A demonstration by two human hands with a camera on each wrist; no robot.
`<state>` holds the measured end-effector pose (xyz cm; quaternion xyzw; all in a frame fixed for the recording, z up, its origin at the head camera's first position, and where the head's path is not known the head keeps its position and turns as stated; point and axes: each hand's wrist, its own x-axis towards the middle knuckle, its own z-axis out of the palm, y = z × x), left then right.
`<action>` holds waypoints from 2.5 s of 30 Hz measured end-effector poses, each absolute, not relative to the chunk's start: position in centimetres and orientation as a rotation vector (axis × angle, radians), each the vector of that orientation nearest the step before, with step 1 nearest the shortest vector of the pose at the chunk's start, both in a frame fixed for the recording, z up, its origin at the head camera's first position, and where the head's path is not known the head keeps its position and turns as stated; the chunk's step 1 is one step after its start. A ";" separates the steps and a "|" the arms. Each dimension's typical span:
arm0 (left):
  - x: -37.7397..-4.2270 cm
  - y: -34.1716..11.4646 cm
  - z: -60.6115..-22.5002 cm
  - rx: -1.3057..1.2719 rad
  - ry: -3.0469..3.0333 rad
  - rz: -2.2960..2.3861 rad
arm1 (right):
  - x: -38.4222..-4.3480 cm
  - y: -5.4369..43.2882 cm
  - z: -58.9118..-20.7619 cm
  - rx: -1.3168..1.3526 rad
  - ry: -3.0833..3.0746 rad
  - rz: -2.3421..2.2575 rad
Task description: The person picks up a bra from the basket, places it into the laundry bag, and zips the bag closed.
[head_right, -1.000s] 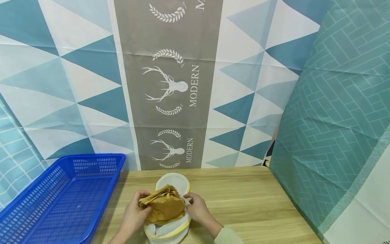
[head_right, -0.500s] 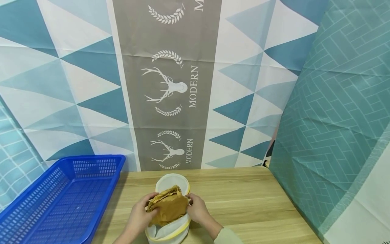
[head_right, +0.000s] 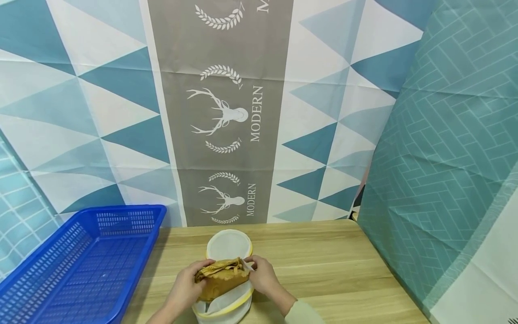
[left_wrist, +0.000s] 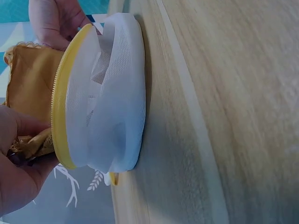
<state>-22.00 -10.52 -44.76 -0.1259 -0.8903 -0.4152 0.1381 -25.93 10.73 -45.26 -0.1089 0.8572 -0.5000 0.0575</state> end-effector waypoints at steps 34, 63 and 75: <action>-23.8 -10.1 -44.4 -0.544 -2.736 -0.761 | -25.7 10.6 -44.9 -0.343 2.593 -1.541; -24.4 -11.5 -43.7 -0.582 -2.811 -1.095 | -25.6 10.2 -44.8 -0.348 2.606 -1.510; -23.1 -14.1 -43.0 -0.052 -2.700 -1.499 | -25.5 10.4 -44.9 -0.358 2.586 -1.516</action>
